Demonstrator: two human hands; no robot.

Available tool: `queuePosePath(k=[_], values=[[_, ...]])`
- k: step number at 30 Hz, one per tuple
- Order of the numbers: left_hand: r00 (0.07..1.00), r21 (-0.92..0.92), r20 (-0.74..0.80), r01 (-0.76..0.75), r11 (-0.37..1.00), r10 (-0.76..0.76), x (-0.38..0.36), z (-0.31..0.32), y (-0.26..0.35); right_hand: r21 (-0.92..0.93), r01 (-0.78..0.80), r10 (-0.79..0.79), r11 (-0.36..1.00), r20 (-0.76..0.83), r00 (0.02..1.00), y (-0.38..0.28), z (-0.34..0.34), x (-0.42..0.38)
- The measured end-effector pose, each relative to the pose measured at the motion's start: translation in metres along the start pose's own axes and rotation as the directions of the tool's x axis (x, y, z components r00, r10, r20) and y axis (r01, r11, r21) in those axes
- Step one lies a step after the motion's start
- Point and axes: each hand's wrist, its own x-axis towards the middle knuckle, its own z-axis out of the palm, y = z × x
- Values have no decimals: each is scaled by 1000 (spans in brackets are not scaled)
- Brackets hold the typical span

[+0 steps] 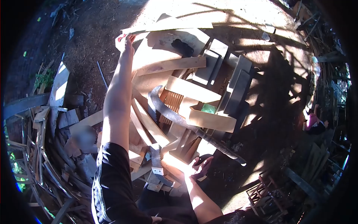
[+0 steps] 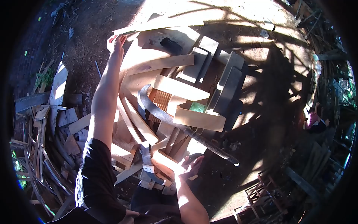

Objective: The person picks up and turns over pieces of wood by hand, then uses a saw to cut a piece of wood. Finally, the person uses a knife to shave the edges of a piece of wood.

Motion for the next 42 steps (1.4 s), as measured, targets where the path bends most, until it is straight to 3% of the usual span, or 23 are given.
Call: queuePosePath(k=[3,5,6,7,8,9,11,13,17,21,23,24,25,27,29,30,34,35,37,38,39,41,42], values=[[999,-56,-27,-27,998,26,-28,15,35,-9,15,-16,1000,-61,998,5,7,1],[910,-148,414,62,987,5,-31,1,55,-1,17,-17,1000,-80,997,15,12,-12],[852,-95,521,-13,995,61,-53,-1,70,10,18,-17,1000,-97,995,18,15,-18],[811,-25,582,-45,999,51,-79,-3,87,21,19,-16,1000,-115,993,20,18,-24],[855,264,518,-155,952,-5,-96,-5,93,35,20,-16,999,-133,991,21,21,-29],[900,535,435,-226,814,-35,-112,-10,97,47,22,-15,999,-150,989,22,24,-34],[711,259,695,-382,887,103,-161,-36,108,65,21,-9,998,-184,983,26,28,-46],[627,216,740,-566,796,245,-200,-57,114,79,26,-9,997,-214,977,33,33,-58],[719,330,618,-605,725,319,-249,-95,122,99,48,-19,994,-276,961,35,44,-32],[809,360,481,-533,766,338,-275,-129,132,117,82,-41,990,-318,947,48,50,19],[794,223,452,-541,811,406,-288,-142,143,131,104,-56,986,-327,943,33,58,22],[831,205,418,-481,853,368,-298,-153,150,135,118,-69,984,-324,944,39,61,9],[865,187,377,-422,887,332,-308,-164,162,91,33,-15,995,-185,983,24,38,8],[917,139,318,-296,945,240,-334,-192,192,104,-38,48,994,-103,993,5,13,4],[942,121,254,-256,959,220,-358,-224,214,21,-122,123,992,-64,990,4,14,4],[973,54,217,-91,994,77,-376,-241,228,56,-177,173,983,72,982,-15,-14,-4],[912,-187,232,383,905,-338,-424,-315,252,-64,-97,96,993,-28,995,13,9,16],[881,-231,212,465,855,-423,-439,-336,249,5,-62,62,998,-63,996,20,14,21],[827,-262,212,562,784,-521,-462,-370,246,-28,-5,-2,1000,-259,966,17,21,21],[814,-293,224,581,760,-536,-475,-394,239,-122,345,-355,931,-527,772,25,20,19],[795,-319,239,606,729,-557,-488,-414,235,-192,494,-468,848,-710,527,8,7,4],[772,-371,224,631,681,-594,-502,-439,244,189,623,-447,759,-545,710,-10,-23,-25],[764,-423,213,634,647,-609,-512,-452,240,538,496,-337,681,-370,866,-12,-23,-36]])
